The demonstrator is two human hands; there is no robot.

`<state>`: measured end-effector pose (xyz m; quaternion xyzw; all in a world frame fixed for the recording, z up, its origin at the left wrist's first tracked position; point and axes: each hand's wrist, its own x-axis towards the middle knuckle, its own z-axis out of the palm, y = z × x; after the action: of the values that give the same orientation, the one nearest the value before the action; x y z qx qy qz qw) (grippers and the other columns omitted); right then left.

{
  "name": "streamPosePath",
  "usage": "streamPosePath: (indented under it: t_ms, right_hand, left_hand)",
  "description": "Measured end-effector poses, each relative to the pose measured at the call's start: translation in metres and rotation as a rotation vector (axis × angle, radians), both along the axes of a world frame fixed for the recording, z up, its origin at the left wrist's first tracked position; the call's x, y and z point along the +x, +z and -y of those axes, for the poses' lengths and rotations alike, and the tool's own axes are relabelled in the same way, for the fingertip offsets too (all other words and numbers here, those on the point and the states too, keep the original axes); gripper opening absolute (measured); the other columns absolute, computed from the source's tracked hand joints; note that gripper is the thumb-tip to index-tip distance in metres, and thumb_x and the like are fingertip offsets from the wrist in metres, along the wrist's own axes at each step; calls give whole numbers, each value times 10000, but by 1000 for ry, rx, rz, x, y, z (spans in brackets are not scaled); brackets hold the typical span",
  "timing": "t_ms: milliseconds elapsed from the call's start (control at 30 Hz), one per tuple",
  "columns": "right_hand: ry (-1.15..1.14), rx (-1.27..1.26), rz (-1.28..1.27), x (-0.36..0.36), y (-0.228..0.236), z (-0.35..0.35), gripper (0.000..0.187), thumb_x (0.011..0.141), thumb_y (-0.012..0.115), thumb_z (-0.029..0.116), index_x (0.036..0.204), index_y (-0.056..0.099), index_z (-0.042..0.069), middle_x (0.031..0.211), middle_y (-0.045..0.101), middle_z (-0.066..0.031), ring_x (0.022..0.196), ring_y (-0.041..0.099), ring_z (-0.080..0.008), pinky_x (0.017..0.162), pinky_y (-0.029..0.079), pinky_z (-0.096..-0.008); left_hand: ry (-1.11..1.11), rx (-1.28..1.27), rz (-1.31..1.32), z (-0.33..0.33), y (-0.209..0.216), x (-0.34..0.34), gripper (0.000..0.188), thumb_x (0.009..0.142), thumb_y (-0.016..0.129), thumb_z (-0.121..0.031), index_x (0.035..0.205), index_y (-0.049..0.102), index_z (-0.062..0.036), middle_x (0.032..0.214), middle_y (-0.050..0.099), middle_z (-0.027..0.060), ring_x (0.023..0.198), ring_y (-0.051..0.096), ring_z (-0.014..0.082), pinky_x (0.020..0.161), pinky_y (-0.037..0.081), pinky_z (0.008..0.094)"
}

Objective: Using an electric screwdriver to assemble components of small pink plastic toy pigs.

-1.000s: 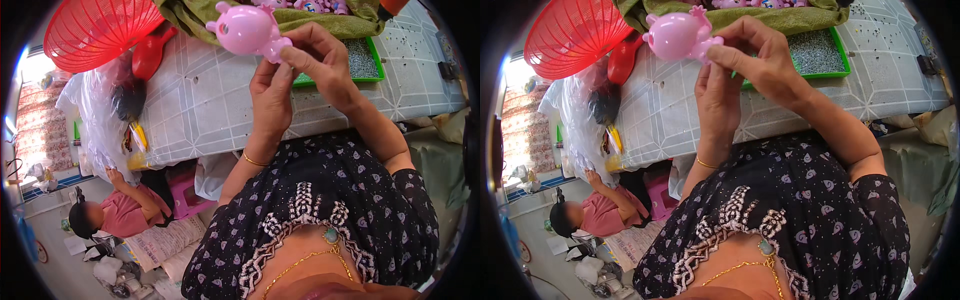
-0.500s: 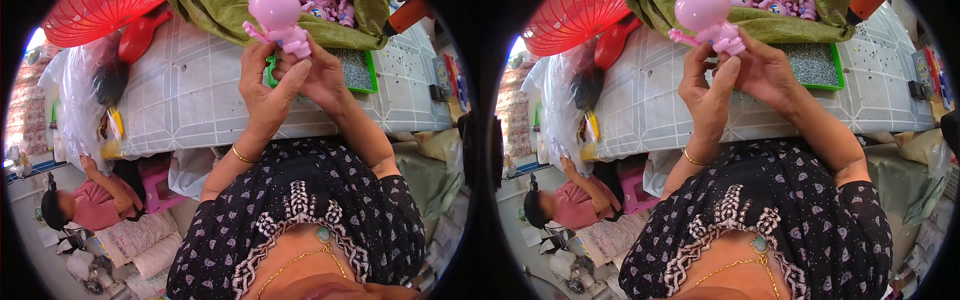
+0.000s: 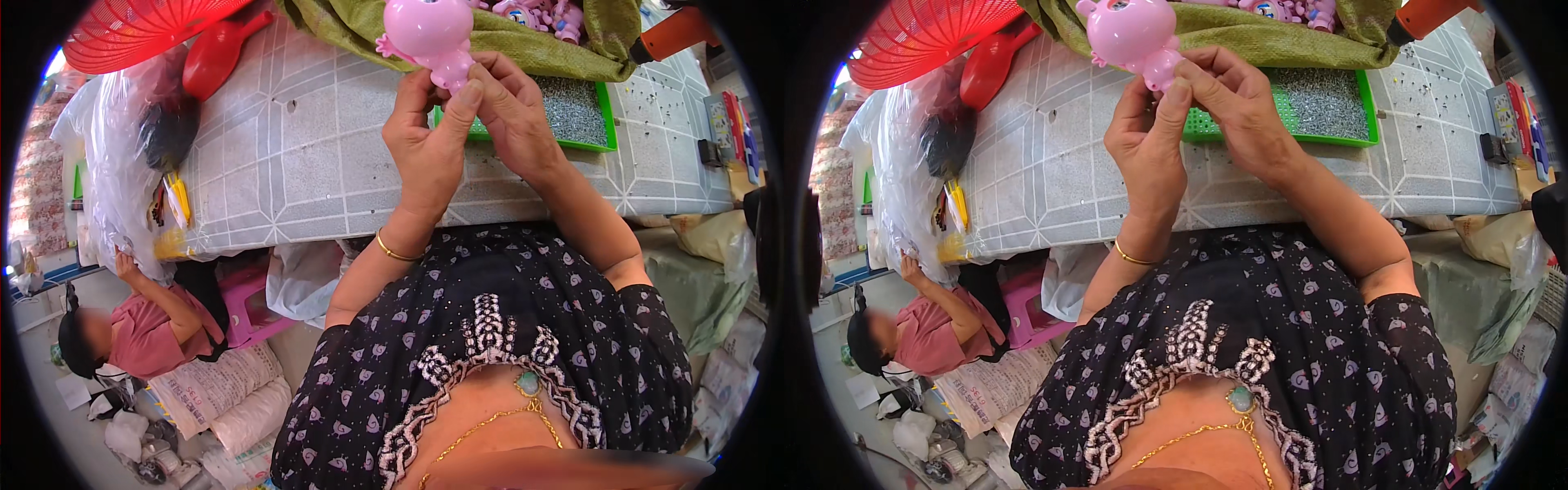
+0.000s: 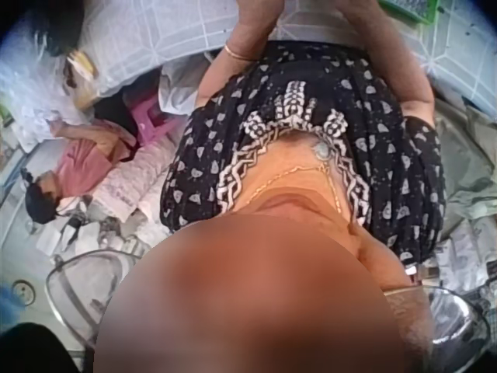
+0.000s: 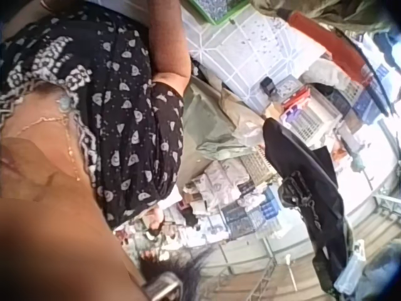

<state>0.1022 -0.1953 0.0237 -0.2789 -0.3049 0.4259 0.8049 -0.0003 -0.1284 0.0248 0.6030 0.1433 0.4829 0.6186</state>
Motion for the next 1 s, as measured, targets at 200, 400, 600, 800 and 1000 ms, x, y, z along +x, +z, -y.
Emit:
streamPosePath:
  t_ms: [200,400,600,800,1000]
  right_hand:
    - [-342,-214,368,0,3,7,260,1059,610,173,1214,619,-36,1081,709,-73,948,671,-112,858,555,-269]
    - [-365,-396,655,-7,19,14,309,1048,585,173,1290,592,-19,853,689,-103,739,676,-138,685,553,-314]
    - [-947,-8,924,23,34,47,340,913,688,-37,1246,627,-17,911,693,-83,703,623,-125,666,542,-287]
    - [-1457,-72,600,119,54,108,551,891,787,61,1349,489,-13,1193,596,-93,1066,598,-166,917,476,-312]
    - [-975,-173,558,177,66,103,411,1005,636,232,1331,512,14,1098,676,-91,1005,652,-161,901,518,-311]
  left_hand:
    - [-65,-75,-134,-4,4,1,223,972,738,-134,1114,701,33,950,687,-7,869,592,62,815,495,232]
    - [-110,-182,-60,-5,-3,-9,230,1023,639,-86,1199,667,60,1058,708,65,909,654,123,816,516,260]
    - [-172,-337,-5,-29,-18,-29,230,1038,631,-152,1166,682,32,998,732,111,851,670,184,826,539,343]
    - [-280,-440,34,-44,-39,-50,264,1047,627,-210,1176,675,15,998,722,113,862,666,195,805,543,345]
    - [-342,-547,21,-31,-47,-52,252,1032,650,-203,1174,683,3,998,745,105,854,699,183,778,557,326]
